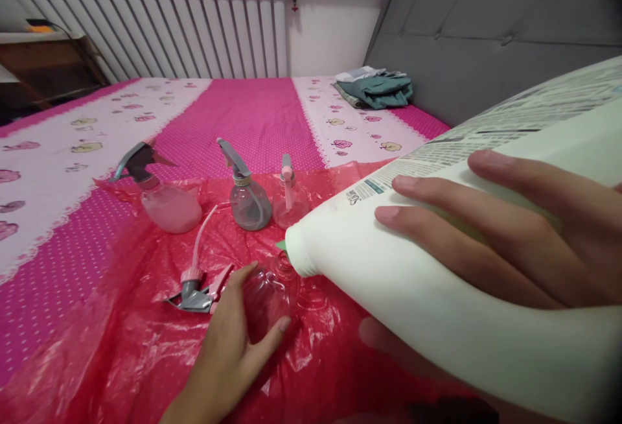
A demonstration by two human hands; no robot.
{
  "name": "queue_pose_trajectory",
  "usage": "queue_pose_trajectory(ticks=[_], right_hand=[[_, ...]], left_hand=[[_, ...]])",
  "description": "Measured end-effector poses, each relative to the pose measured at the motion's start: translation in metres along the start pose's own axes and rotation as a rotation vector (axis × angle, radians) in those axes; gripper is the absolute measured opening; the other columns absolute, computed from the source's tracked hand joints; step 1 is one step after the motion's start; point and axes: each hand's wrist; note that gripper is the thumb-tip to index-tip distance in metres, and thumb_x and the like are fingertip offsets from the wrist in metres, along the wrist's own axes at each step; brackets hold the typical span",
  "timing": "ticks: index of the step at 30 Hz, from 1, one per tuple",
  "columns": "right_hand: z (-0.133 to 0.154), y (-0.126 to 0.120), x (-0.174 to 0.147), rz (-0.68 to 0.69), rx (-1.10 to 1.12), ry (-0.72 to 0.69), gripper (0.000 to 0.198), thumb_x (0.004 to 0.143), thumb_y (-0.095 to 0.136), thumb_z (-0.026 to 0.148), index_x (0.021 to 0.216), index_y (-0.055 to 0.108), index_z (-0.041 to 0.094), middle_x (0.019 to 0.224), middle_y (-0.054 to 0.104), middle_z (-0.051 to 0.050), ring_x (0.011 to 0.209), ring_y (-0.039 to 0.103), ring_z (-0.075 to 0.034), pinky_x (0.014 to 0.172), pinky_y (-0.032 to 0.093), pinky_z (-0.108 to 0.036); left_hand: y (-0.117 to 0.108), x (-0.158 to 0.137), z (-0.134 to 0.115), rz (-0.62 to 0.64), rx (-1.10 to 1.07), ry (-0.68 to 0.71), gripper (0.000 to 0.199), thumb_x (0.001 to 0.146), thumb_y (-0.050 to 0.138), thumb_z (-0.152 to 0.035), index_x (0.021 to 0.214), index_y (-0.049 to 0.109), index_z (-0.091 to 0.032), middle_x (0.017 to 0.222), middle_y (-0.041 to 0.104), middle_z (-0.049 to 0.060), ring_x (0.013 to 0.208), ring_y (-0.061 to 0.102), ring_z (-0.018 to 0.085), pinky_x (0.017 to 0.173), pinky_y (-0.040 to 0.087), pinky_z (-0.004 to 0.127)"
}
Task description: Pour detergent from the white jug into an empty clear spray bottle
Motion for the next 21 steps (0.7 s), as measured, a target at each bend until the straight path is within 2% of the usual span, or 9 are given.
queue_pose_trajectory(ticks=[6, 10, 13, 16, 18, 21], right_hand=[[-0.002, -0.001, 0.000, 0.004, 0.023, -0.020, 0.063, 0.111, 0.037, 0.014, 0.169, 0.034, 0.039, 0.137, 0.060, 0.008, 0.127, 0.065, -0.017, 0.128, 0.044, -0.039], [-0.001, 0.003, 0.000, -0.028, 0.061, -0.005, 0.067, 0.110, 0.031, 0.011, 0.169, 0.033, 0.043, 0.133, 0.062, 0.010, 0.124, 0.066, -0.016, 0.127, 0.044, -0.040], [-0.003, 0.002, 0.000, -0.021, 0.016, -0.016, 0.062, 0.112, 0.028, 0.017, 0.170, 0.031, 0.038, 0.136, 0.062, 0.007, 0.126, 0.065, -0.016, 0.127, 0.044, -0.038], [-0.008, -0.002, 0.000, 0.024, -0.035, -0.104, 0.060, 0.111, 0.028, 0.014, 0.167, 0.037, 0.033, 0.141, 0.059, 0.007, 0.129, 0.064, -0.016, 0.128, 0.044, -0.037], [-0.011, -0.004, 0.000, 0.039, -0.041, -0.119, 0.062, 0.109, 0.029, 0.010, 0.166, 0.038, 0.034, 0.140, 0.059, 0.008, 0.127, 0.064, -0.015, 0.128, 0.044, -0.038], [-0.010, -0.005, 0.001, 0.035, -0.034, -0.066, 0.064, 0.111, 0.030, 0.011, 0.168, 0.033, 0.040, 0.138, 0.060, 0.010, 0.126, 0.065, -0.013, 0.128, 0.043, -0.036]], left_hand=[[0.000, 0.000, 0.000, -0.016, 0.014, 0.007, 0.063, 0.101, 0.064, -0.052, 0.153, 0.038, -0.026, 0.149, 0.061, 0.017, 0.138, 0.064, 0.044, 0.109, 0.057, 0.067], [-0.001, 0.000, 0.000, -0.015, 0.027, 0.028, 0.062, 0.102, 0.064, -0.051, 0.152, 0.039, -0.025, 0.148, 0.062, 0.018, 0.136, 0.065, 0.043, 0.108, 0.058, 0.066], [-0.002, 0.001, 0.000, -0.012, 0.029, 0.034, 0.062, 0.103, 0.063, -0.051, 0.153, 0.038, -0.025, 0.147, 0.061, 0.018, 0.135, 0.065, 0.043, 0.107, 0.058, 0.066], [-0.002, 0.001, -0.001, -0.008, 0.029, 0.032, 0.062, 0.103, 0.063, -0.052, 0.153, 0.037, -0.026, 0.147, 0.061, 0.018, 0.135, 0.065, 0.042, 0.107, 0.059, 0.066], [-0.001, 0.001, -0.001, -0.008, 0.024, 0.029, 0.062, 0.102, 0.064, -0.052, 0.153, 0.037, -0.027, 0.148, 0.061, 0.017, 0.137, 0.065, 0.042, 0.108, 0.058, 0.065], [-0.001, 0.000, 0.000, -0.009, 0.021, 0.022, 0.063, 0.102, 0.063, -0.052, 0.154, 0.036, -0.027, 0.149, 0.060, 0.017, 0.137, 0.064, 0.042, 0.109, 0.057, 0.065]])
Point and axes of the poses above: each hand's wrist, its own x-axis towards the middle knuckle, its own y-axis out of the palm, z = x × y
